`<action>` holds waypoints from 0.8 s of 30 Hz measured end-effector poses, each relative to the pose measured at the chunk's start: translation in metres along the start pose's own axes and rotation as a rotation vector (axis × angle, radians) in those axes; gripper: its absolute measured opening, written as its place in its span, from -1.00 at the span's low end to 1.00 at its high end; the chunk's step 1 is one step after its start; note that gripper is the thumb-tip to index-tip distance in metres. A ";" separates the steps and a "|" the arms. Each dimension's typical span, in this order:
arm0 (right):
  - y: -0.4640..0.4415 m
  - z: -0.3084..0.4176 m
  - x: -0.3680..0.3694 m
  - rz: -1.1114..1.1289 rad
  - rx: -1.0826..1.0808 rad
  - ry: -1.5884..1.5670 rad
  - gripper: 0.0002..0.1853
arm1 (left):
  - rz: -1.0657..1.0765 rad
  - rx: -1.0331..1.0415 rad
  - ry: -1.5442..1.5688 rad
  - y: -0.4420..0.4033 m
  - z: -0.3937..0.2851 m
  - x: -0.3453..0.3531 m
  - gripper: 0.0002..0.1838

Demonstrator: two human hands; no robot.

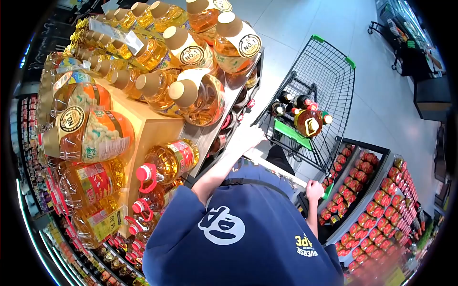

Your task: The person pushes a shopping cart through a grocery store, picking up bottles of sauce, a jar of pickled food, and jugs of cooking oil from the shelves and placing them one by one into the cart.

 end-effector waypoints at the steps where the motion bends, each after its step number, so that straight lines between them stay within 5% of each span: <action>1: -0.010 0.001 -0.004 0.017 0.001 0.008 -0.62 | -0.003 -0.003 0.005 -0.011 0.003 -0.005 -0.65; 20: -0.159 -0.013 -0.034 0.417 -0.192 0.087 -0.51 | 0.007 -0.096 -0.050 -0.147 0.019 -0.058 -0.82; 24: -0.170 -0.001 -0.052 0.350 -0.226 -0.032 -0.42 | -0.085 -0.017 -0.072 -0.152 0.018 -0.066 -0.80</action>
Point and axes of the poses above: each hand's wrist, its own y-axis away from the middle knuckle, its own x-axis out of the palm, z = x × y, the point moved 9 cm from there along -y, towards the middle knuckle, and after that the axes turned 12 degrees about z, right-handed, at the moved point
